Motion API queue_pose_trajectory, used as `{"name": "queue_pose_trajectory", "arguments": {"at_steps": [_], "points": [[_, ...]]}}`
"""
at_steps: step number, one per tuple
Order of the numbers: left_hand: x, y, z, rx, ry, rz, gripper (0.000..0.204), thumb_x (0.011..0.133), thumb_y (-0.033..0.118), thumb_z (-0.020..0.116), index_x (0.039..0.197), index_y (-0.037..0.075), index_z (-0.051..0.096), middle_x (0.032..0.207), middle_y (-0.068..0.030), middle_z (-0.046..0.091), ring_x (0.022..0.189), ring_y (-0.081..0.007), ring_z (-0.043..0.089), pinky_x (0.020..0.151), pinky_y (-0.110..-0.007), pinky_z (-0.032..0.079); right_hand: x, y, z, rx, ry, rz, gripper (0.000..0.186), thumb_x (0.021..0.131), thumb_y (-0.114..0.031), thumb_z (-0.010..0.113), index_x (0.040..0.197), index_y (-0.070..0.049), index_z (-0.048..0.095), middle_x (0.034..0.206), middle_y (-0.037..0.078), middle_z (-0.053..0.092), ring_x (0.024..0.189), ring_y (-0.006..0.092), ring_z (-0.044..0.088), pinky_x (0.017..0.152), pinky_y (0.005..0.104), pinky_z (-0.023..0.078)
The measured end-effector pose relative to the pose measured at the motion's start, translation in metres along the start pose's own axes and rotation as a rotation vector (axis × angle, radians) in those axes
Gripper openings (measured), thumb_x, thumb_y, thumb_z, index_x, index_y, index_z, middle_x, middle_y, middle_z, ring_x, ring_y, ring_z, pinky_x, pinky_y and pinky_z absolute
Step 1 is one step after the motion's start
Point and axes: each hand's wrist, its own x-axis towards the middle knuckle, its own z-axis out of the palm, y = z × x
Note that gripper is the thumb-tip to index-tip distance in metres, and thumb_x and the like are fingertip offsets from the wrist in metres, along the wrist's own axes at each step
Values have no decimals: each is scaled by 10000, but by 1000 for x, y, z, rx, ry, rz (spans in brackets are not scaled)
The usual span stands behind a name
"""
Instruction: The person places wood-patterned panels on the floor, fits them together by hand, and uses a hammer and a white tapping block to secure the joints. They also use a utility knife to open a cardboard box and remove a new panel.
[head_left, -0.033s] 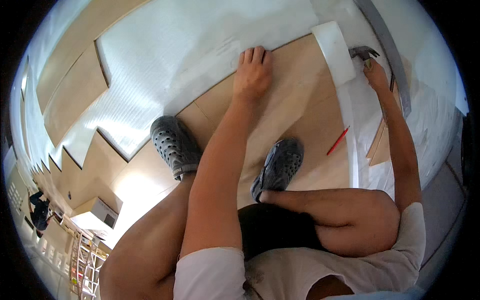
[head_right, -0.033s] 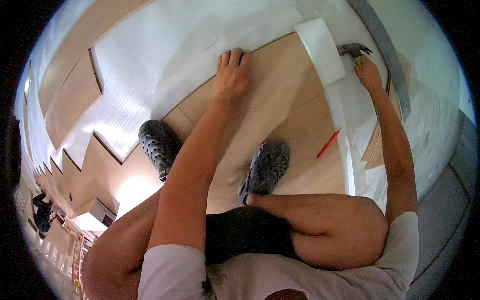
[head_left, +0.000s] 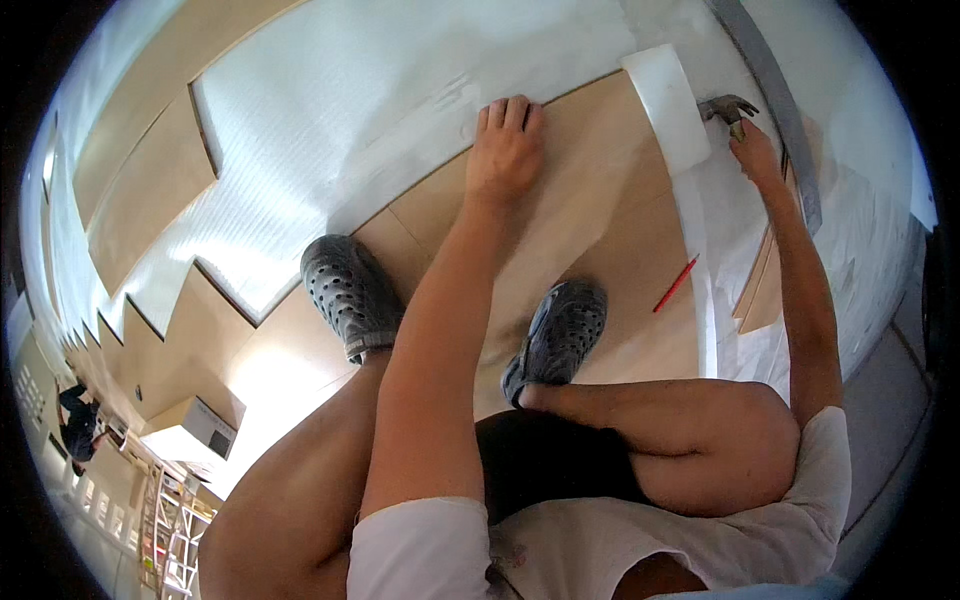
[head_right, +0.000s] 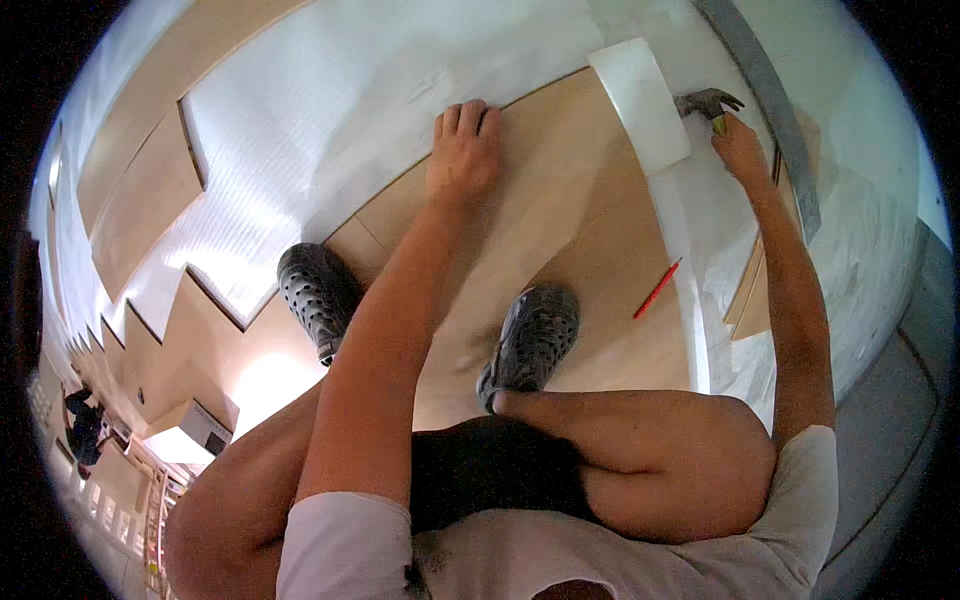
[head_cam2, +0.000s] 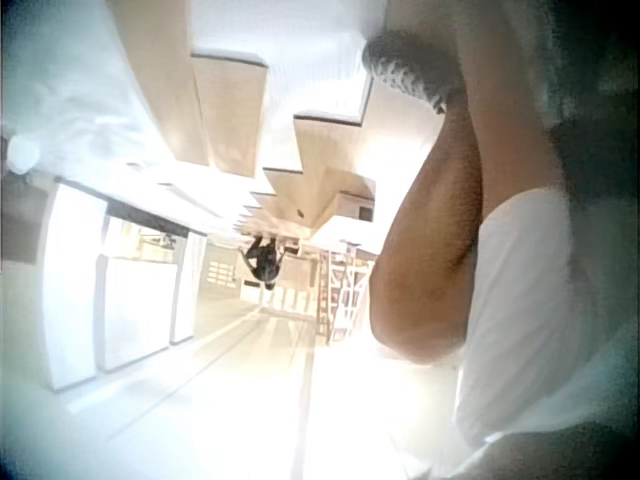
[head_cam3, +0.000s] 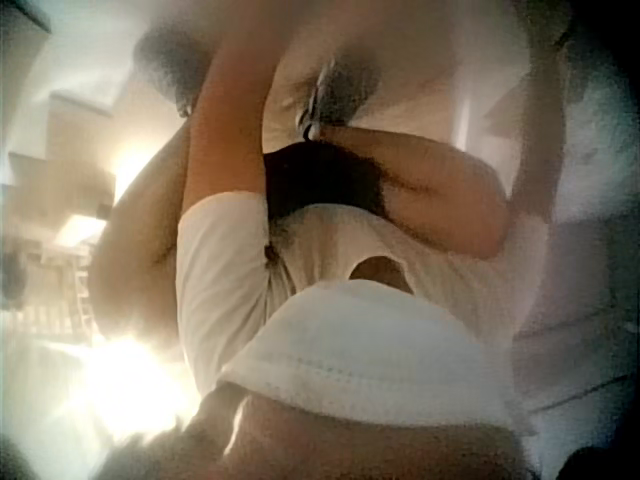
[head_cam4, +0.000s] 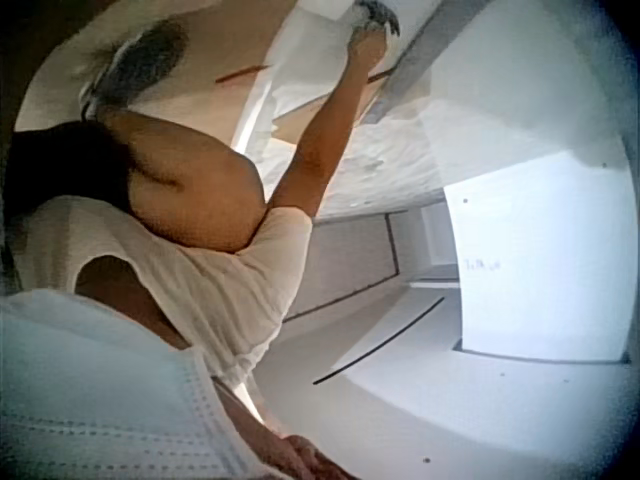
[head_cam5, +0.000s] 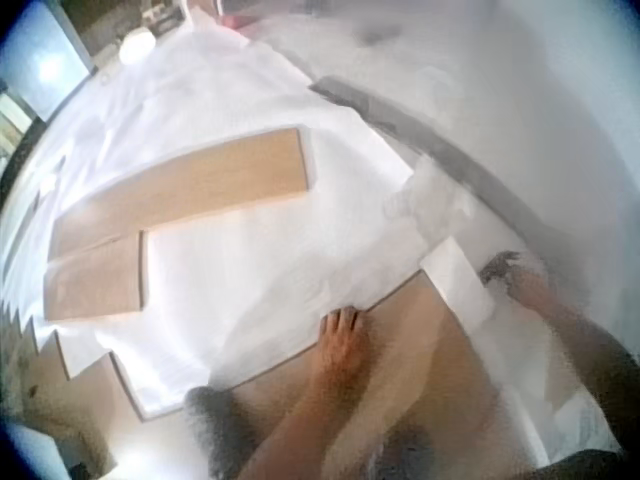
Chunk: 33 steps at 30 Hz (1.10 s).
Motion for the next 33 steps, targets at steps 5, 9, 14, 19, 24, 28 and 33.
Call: {"name": "queue_pose_trajectory", "arguments": {"at_steps": [5, 9, 14, 19, 24, 28, 33], "points": [[0, -1, 1, 14, 43, 37, 340, 851, 55, 555, 1185, 13, 604, 1233, -153, 559, 1172, -335, 510, 1027, -450, 414, 8, 13, 12, 327, -135, 403, 340, 920, -197, 625, 1169, 29, 578, 888, 210, 675, 567, 257, 637, 513, 391, 514], [1, 1, 1, 32, 45, 19, 274, 878, 72, 533, 1134, 22, 617, 1181, -136, 559, 1144, -315, 517, 1026, -439, 424, 7, 19, 22, 180, -55, 157, 368, 916, -200, 630, 1194, 36, 583, 868, 215, 672, 597, 278, 655, 497, 393, 514], [2, 0, 0, 31, 41, 15, 351, 844, 60, 558, 1191, 36, 611, 1225, -144, 560, 1152, -324, 513, 1015, -454, 417, 3, 12, 15, 186, -72, 151, 414, 895, -193, 652, 1235, 28, 568, 938, 255, 674, 804, 372, 688, 673, 448, 552], [-1, -3, 11, 0, 6, -20, 315, 858, 91, 559, 1163, 50, 622, 1235, -132, 566, 1200, -331, 504, 1052, -453, 406, -2, -1, 15, 134, -181, 234, 437, 892, -213, 665, 1253, 15, 570, 1059, 246, 683, 962, 412, 665, 865, 468, 526], [-3, -12, 24, 11, -76, -42, 319, 901, 105, 562, 1214, 96, 622, 1268, -141, 579, 1244, -366, 488, 1069, -487, 381, -12, -24, 25, 110, 24, 130, 448, 904, -309, 645, 1211, 16, 627, 1199, 258, 656, 1107, 410, 626, 958, 490, 482], [-6, -12, 21, 75, 123, 73, 283, 899, 58, 576, 1177, 45, 626, 1213, -173, 604, 1138, -364, 551, 979, -494, 436, -19, -76, 22, 475, 119, 240, 477, 868, -404, 683, 1126, -4, 646, 1074, 258, 692, 1030, 453, 646, 909, 510, 512], [-7, -4, 12, 66, 142, 86, 243, 911, 44, 572, 1147, 26, 631, 1196, -176, 602, 1112, -369, 550, 950, -491, 451, -24, -131, 11, 487, 148, 232, 473, 876, -395, 695, 1045, 41, 623, 1010, 258, 679, 958, 424, 659, 864, 511, 516]]}}
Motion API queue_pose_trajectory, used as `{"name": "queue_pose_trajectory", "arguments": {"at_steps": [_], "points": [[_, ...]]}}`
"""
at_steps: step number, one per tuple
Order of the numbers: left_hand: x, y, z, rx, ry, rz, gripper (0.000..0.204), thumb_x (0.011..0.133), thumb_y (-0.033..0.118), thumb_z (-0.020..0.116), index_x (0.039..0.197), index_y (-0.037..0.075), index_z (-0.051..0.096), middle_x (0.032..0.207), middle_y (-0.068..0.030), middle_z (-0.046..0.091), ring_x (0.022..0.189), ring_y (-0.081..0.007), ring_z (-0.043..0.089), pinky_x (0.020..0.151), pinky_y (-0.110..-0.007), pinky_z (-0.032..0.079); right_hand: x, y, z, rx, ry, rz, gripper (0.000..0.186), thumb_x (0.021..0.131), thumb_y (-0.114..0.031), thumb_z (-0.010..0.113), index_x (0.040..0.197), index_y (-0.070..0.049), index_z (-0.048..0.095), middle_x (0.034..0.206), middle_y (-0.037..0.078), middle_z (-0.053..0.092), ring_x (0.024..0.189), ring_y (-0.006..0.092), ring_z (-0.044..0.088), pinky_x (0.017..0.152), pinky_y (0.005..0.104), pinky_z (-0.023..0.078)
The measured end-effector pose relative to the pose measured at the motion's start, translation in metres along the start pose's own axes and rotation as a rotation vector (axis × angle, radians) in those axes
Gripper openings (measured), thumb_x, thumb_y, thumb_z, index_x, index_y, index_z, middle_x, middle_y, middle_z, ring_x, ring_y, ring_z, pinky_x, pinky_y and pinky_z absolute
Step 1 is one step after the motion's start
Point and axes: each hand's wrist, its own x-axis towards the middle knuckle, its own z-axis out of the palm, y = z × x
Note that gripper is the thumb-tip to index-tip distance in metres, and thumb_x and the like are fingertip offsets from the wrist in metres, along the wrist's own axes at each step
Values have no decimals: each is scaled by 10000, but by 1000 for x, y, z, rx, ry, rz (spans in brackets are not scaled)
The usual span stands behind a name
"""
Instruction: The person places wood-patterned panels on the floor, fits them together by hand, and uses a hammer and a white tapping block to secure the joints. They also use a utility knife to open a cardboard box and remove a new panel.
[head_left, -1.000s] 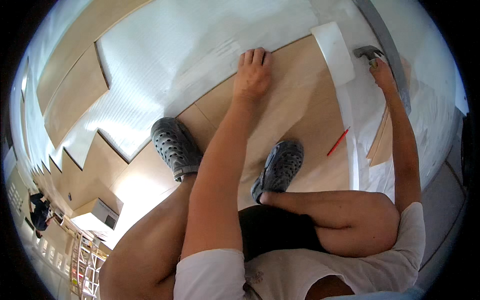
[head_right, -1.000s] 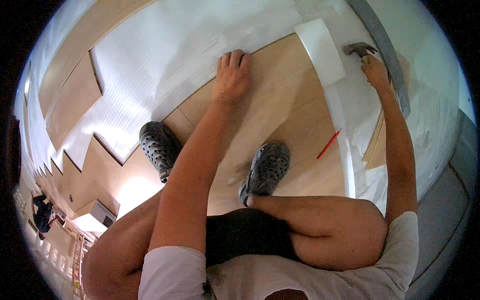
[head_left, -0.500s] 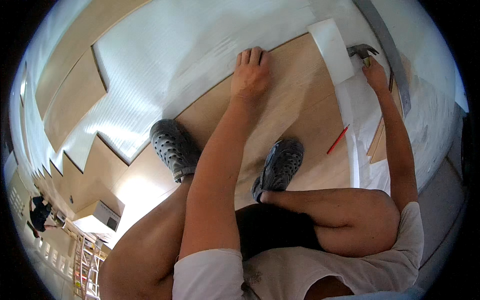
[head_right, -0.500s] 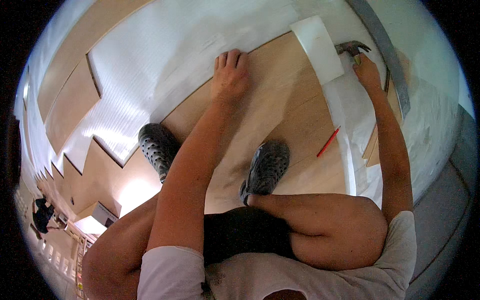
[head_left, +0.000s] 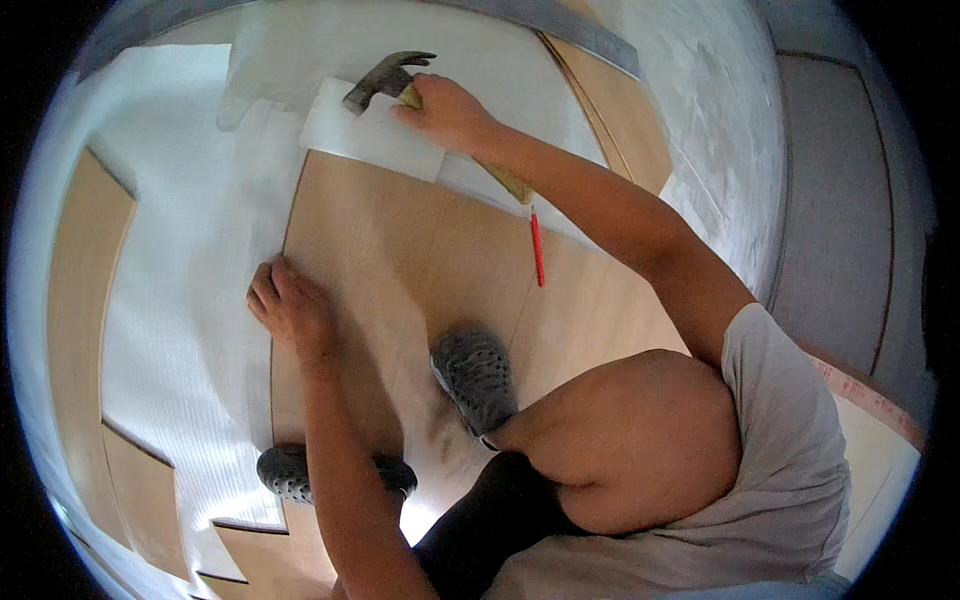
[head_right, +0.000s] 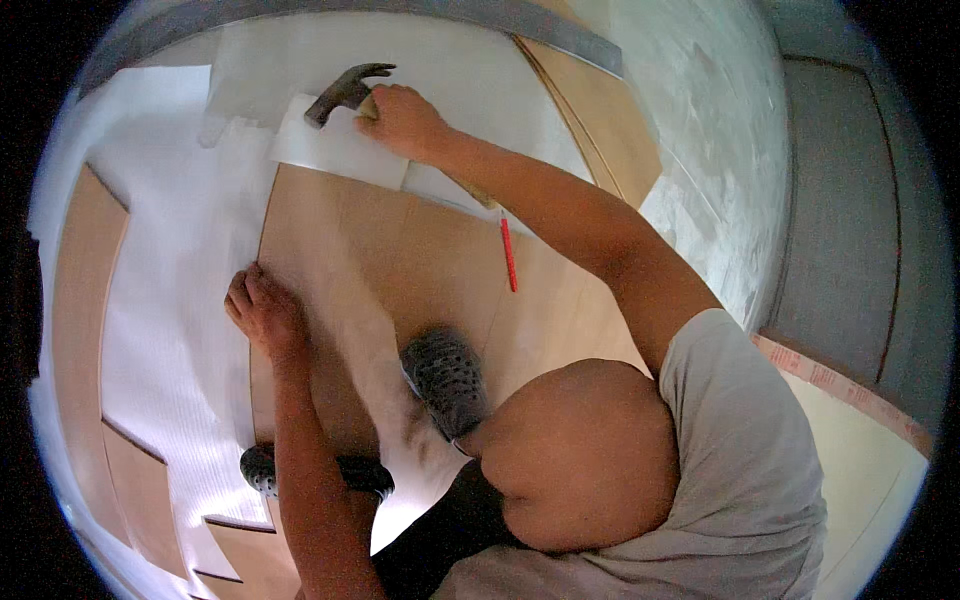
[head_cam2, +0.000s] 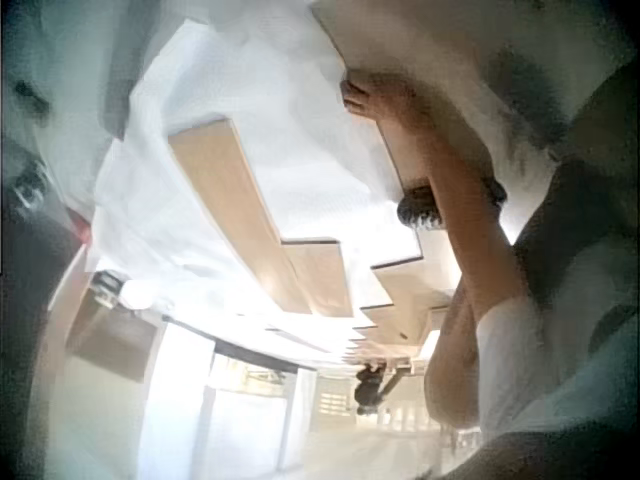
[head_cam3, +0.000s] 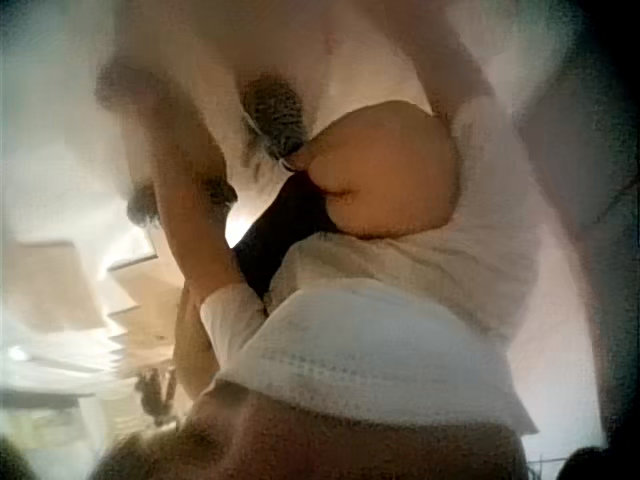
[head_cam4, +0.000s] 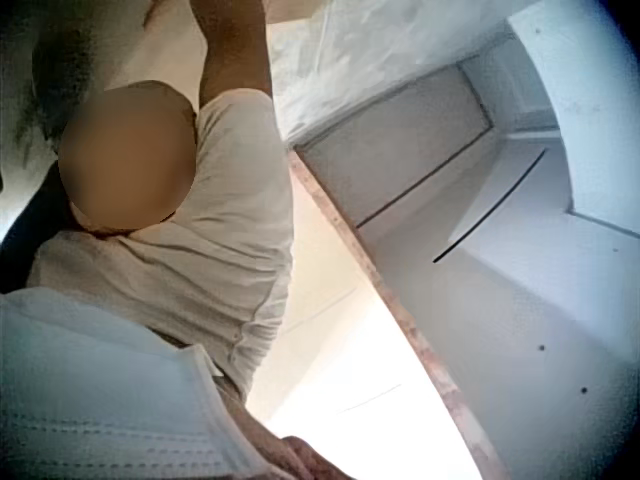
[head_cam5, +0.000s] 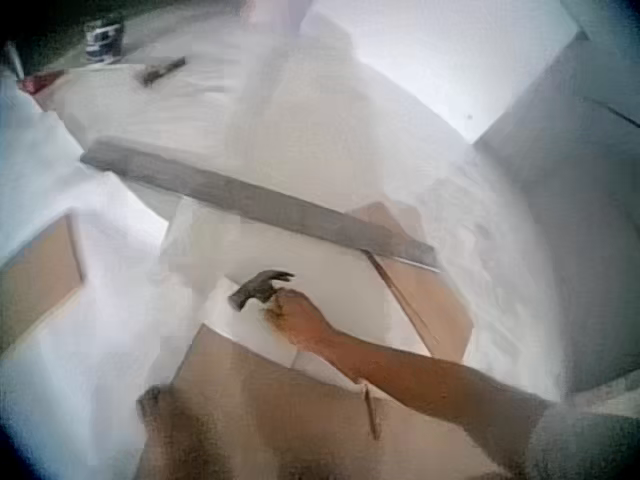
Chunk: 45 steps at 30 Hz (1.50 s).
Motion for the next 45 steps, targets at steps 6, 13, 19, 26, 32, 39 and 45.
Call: {"name": "queue_pose_trajectory", "arguments": {"at_steps": [6, 13, 19, 26, 32, 39, 45], "points": [[3, -1, 1, 37, -7, 37, 270, 947, 98, 560, 1190, 5, 630, 1178, -183, 608, 1078, -376, 553, 926, -509, 457, 5, -4, -13, 145, 21, -9, 519, 878, -407, 715, 1051, 68, 597, 978, 251, 662, 933, 417, 651, 850, 498, 516], [3, 6, 2, 122, -19, 196, 373, 1003, 207, 526, 1326, 36, 601, 1324, -193, 570, 1216, -364, 529, 1042, -500, 415, -61, 42, -52, 205, 111, 237, 546, 911, -488, 676, 980, 37, 543, 896, 270, 660, 875, 460, 649, 789, 519, 508], [31, 34, 20, 5, -258, 532, 425, 1017, 247, 529, 1407, 81, 561, 1456, -147, 511, 1336, -340, 472, 1132, -488, 363, -209, 42, -41, 271, -129, 490, 548, 946, -490, 647, 1051, 28, 500, 841, 251, 643, 839, 451, 655, 741, 524, 507], [84, 60, 51, -32, -232, 534, 377, 986, 221, 557, 1323, 59, 610, 1375, -181, 536, 1318, -381, 480, 1125, -515, 395, -273, 29, -6, 318, -257, 602, 470, 976, -414, 633, 1065, 30, 507, 856, 237, 625, 847, 436, 643, 757, 524, 505], [101, 63, 56, -13, -208, 646, 325, 968, 211, 583, 1227, 19, 628, 1289, -185, 563, 1252, -399, 505, 1087, -527, 406, -272, 18, -1, 286, -106, 449, 416, 946, -336, 654, 1039, 59, 559, 1006, 252, 599, 988, 416, 604, 877, 513, 486], [106, 70, 58, -23, -246, 639, 301, 949, 182, 569, 1202, 24, 614, 1282, -175, 563, 1231, -388, 494, 1074, -524, 398, -280, 13, 1, -5, 34, 162, 374, 874, -315, 728, 1025, 7, 616, 1062, 184, 576, 1037, 370, 557, 885, 471, 474], [109, 81, 58, 27, -309, 684, 289, 960, 220, 597, 1183, 38, 621, 1265, -166, 583, 1222, -376, 510, 1061, -517, 408, -277, 14, -6, 32, -96, 101, 404, 892, -397, 687, 1003, -8, 681, 1074, 167, 596, 1038, 330, 564, 869, 438, 501]]}}
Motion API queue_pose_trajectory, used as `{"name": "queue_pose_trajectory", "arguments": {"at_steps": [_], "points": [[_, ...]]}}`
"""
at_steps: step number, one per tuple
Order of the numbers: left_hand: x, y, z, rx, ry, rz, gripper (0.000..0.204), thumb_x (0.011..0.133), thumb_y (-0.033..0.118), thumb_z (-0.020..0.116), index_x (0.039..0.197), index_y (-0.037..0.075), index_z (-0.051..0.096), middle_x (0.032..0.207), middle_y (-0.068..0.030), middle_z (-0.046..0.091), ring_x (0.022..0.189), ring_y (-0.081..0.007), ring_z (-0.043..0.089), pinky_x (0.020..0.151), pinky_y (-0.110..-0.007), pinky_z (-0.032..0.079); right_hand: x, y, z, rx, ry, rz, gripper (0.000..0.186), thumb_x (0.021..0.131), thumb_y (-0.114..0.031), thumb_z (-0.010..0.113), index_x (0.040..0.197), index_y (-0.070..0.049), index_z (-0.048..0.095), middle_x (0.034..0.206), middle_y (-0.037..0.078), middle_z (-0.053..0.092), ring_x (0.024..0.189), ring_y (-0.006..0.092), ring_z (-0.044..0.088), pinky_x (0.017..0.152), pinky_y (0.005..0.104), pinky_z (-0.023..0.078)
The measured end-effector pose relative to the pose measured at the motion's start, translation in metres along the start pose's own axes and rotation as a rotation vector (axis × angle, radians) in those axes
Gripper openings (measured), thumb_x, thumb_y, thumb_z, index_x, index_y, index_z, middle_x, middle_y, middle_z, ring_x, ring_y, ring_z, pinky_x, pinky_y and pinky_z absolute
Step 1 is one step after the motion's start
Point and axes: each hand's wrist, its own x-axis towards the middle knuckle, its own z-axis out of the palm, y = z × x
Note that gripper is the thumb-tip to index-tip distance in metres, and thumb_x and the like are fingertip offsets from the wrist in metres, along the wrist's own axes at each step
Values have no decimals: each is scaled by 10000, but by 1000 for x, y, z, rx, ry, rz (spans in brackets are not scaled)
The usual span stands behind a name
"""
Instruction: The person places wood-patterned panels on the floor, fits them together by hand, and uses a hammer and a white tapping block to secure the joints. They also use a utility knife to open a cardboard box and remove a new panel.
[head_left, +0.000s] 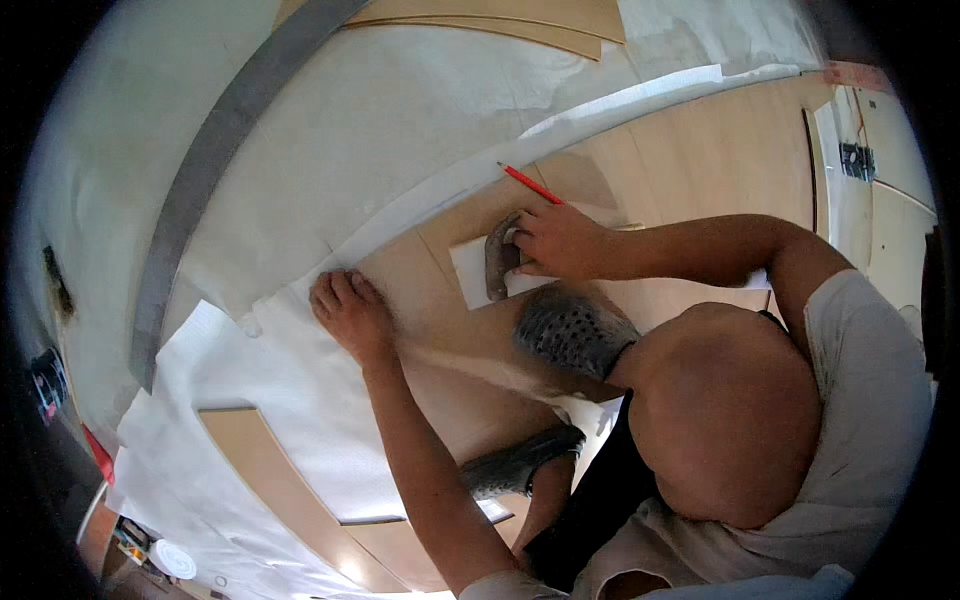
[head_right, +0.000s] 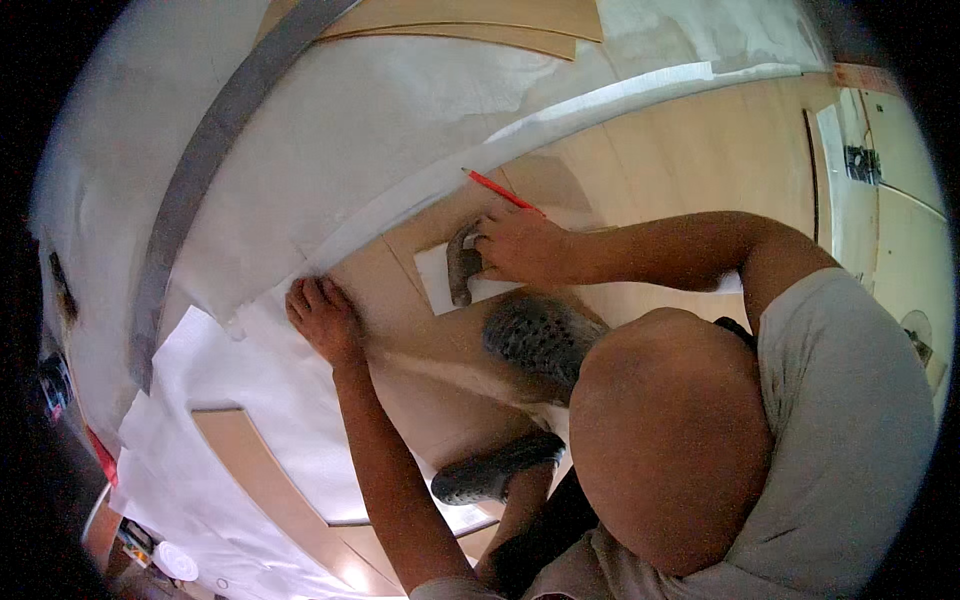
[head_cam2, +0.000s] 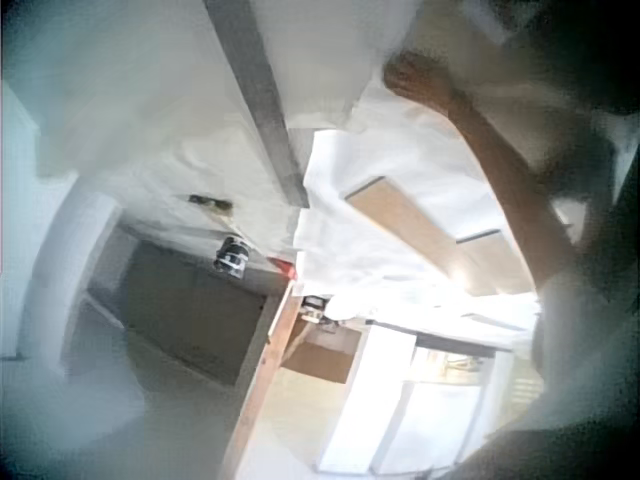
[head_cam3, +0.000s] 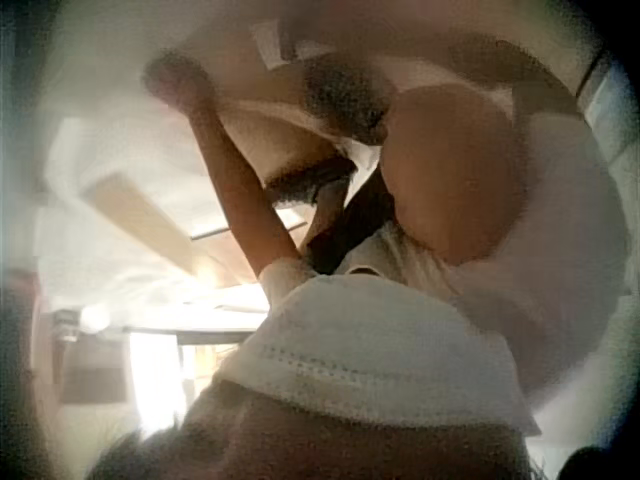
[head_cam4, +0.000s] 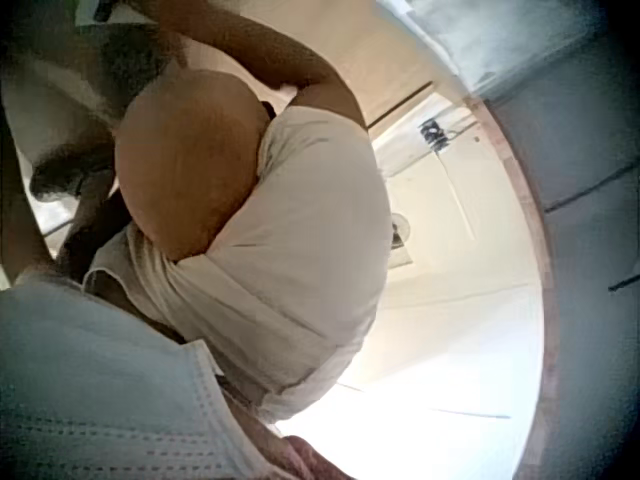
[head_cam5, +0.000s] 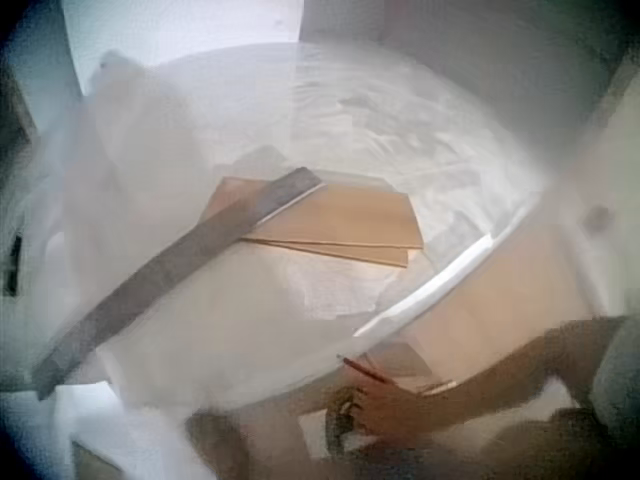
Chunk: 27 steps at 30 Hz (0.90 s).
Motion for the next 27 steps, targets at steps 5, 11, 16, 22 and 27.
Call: {"name": "queue_pose_trajectory", "arguments": {"at_steps": [5, 11, 16, 22, 27], "points": [[9, 35, 9, -219, -140, 140, 294, 947, 266, 642, 1143, 47, 650, 1256, -154, 596, 1200, -362, 527, 1069, -522, 395, 4, -4, -11, -113, -236, -67, 437, 944, -447, 612, 985, -20, 695, 1079, 179, 622, 1045, 338, 611, 797, 466, 525], [23, 73, 13, -318, -154, 176, 223, 872, 227, 709, 1029, 69, 720, 1079, -115, 671, 1133, -338, 563, 994, -482, 408, -2, 34, -2, -13, 9, 241, 357, 965, -369, 580, 1015, -19, 635, 1055, 158, 636, 982, 330, 641, 869, 461, 531], [21, 71, 8, -399, -134, 103, 210, 831, 187, 730, 1007, 71, 736, 1055, -119, 667, 1058, -345, 576, 961, -499, 417, 5, 56, 22, -74, 199, 233, 287, 940, -258, 602, 1027, 14, 630, 1066, 180, 616, 1049, 335, 615, 837, 430, 537], [21, 57, 22, -423, -127, 93, 218, 789, 146, 739, 996, 77, 749, 1062, -114, 680, 1052, -361, 575, 926, -517, 433, 28, 52, 19, -159, 114, 106, 286, 815, -186, 653, 1031, 3, 651, 1061, 150, 619, 1019, 316, 597, 896, 373, 516], [27, 57, 24, -424, -298, 77, 333, 820, 92, 688, 1147, 36, 720, 1171, -165, 680, 1119, -375, 578, 1010, -537, 420, 60, 24, -7, -47, 199, -34, 336, 766, -225, 716, 994, 14, 653, 1040, 146, 599, 1042, 328, 571, 924, 417, 497]]}}
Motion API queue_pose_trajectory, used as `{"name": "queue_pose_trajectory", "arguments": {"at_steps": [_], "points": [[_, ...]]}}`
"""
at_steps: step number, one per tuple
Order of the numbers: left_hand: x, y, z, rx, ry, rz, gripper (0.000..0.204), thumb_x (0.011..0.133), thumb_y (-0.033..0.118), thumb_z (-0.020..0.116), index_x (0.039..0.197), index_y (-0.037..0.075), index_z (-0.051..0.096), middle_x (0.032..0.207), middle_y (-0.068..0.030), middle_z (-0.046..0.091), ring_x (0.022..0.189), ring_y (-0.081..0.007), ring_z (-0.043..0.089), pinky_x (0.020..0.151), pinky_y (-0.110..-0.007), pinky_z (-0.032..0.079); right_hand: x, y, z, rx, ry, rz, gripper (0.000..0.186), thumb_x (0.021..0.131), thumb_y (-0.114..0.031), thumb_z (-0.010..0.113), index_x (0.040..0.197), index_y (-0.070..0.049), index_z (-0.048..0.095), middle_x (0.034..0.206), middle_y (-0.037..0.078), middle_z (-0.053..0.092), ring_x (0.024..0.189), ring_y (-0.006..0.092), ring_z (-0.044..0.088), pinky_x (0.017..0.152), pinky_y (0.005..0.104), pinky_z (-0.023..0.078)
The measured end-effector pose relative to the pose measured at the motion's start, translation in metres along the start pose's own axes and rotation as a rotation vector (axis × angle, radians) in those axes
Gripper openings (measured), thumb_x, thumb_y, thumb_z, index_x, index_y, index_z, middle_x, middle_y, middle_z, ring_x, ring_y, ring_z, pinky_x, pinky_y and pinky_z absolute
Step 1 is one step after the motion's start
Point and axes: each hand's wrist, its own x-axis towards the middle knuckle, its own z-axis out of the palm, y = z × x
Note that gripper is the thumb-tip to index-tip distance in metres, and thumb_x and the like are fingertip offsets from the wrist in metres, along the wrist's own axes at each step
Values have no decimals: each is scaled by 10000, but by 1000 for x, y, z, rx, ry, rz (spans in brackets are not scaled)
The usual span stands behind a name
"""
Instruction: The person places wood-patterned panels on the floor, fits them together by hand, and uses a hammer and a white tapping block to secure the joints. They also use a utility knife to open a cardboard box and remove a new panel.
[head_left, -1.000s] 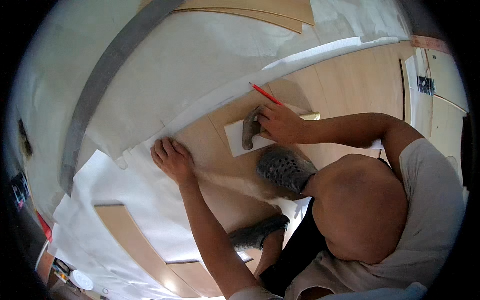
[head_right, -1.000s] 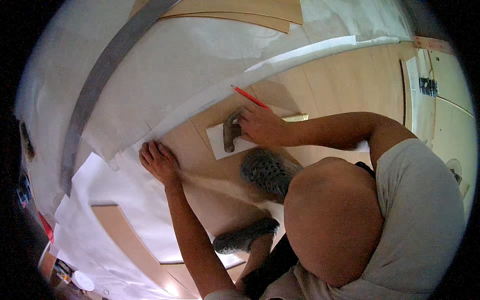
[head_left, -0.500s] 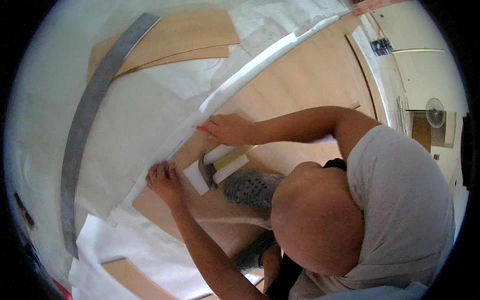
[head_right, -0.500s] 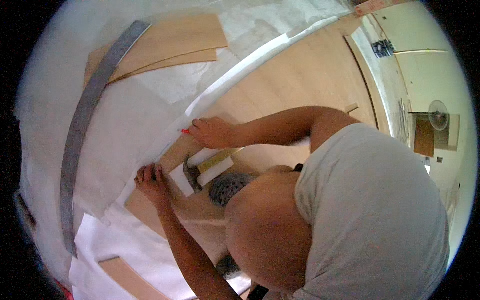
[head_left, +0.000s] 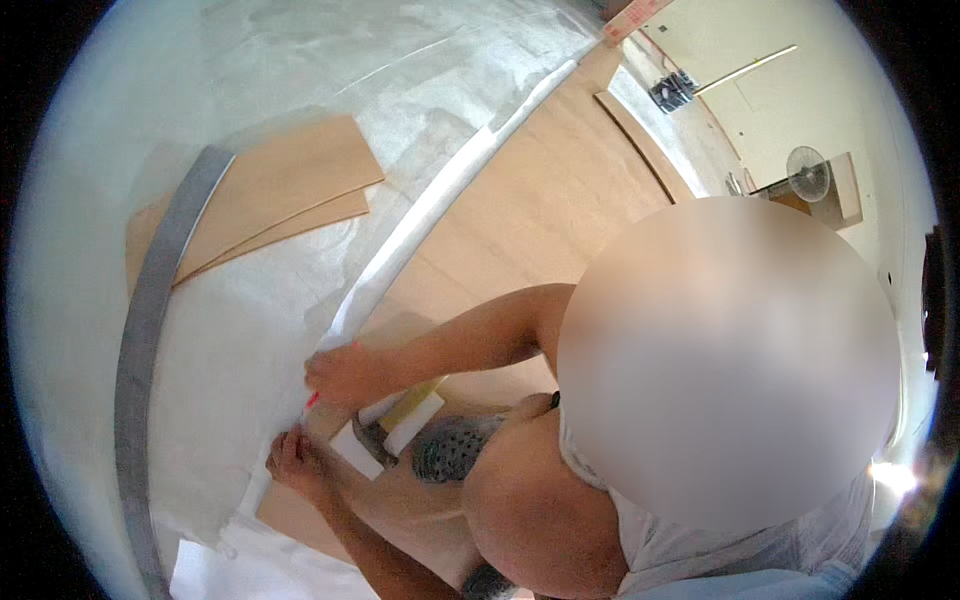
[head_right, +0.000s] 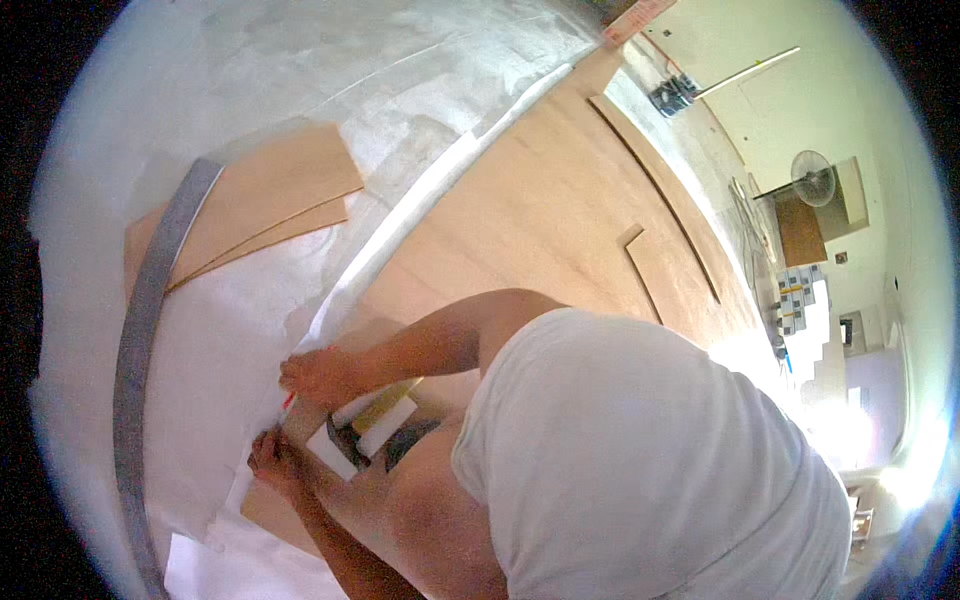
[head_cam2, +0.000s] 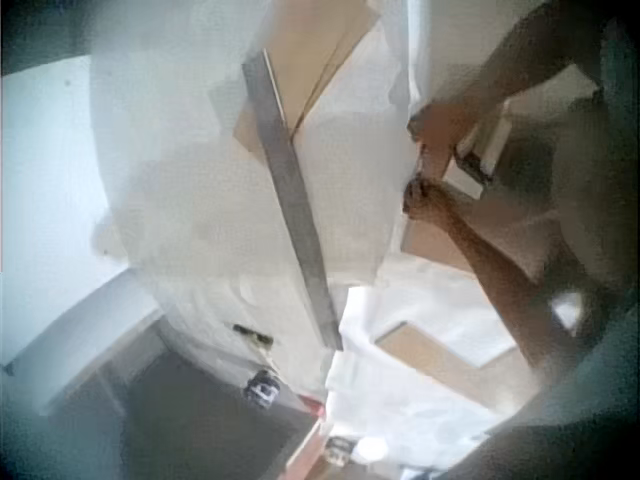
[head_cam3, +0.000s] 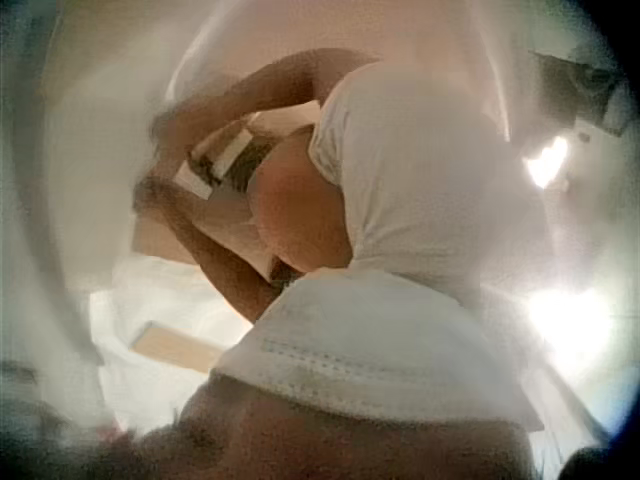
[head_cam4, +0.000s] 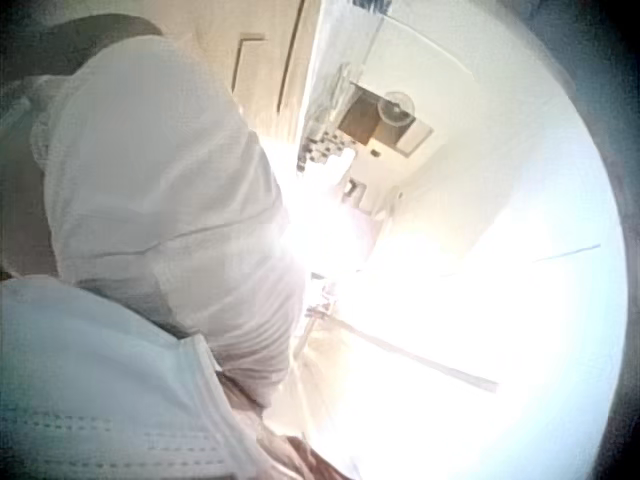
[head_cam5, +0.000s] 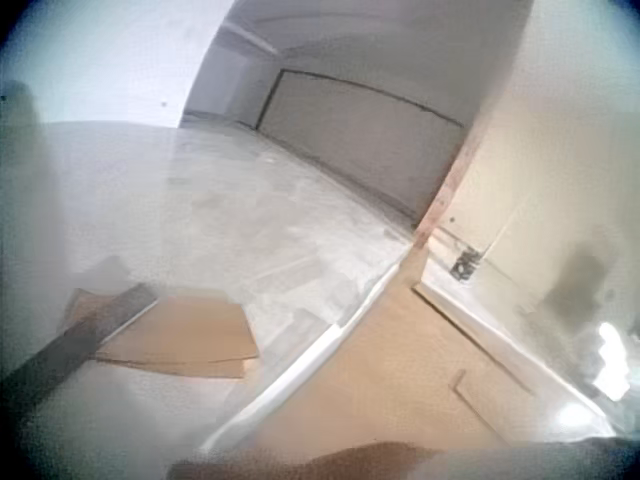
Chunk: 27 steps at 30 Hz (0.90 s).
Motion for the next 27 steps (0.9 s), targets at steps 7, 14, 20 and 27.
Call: {"name": "queue_pose_trajectory", "arguments": {"at_steps": [7, 14, 20, 27], "points": [[-57, -9, -116, 86, -319, 84, 444, 870, 106, 673, 1300, 9, 617, 1240, -183, 662, 1165, -381, 590, 1073, -493, 406, 17, -40, 47, -73, 166, -312, 343, 920, -277, 611, 1090, 16, 663, 1012, 131, 605, 1078, 305, 567, 854, 426, 495], [-294, -65, -289, 410, -760, -72, 363, 856, 160, 723, 1195, 46, 667, 1130, -150, 692, 1025, -345, 618, 957, -456, 472, 6, -62, 79, 74, 125, -203, 414, 883, -325, 686, 1202, -66, 631, 1233, 159, 601, 1177, 336, 578, 804, 537, 537], [-477, -75, -252, 147, -474, -608, 327, 906, 180, 700, 1211, 63, 677, 1076, -139, 716, 982, -317, 671, 885, -434, 529, 14, -61, 44, 119, -215, -37, 383, 821, -279, 736, 1123, -67, 634, 1148, 125, 599, 1141, 333, 576, 879, 475, 522], [-511, -82, -92, -295, 116, -995, 341, 971, 212, 668, 1191, -49, 677, 1077, -206, 734, 956, -267, 711, 862, -390, 561, 27, -60, 29, -10, -301, -46, 332, 827, -262, 731, 1122, -130, 652, 1145, 120, 616, 1130, 345, 599, 909, 465, 507]]}}
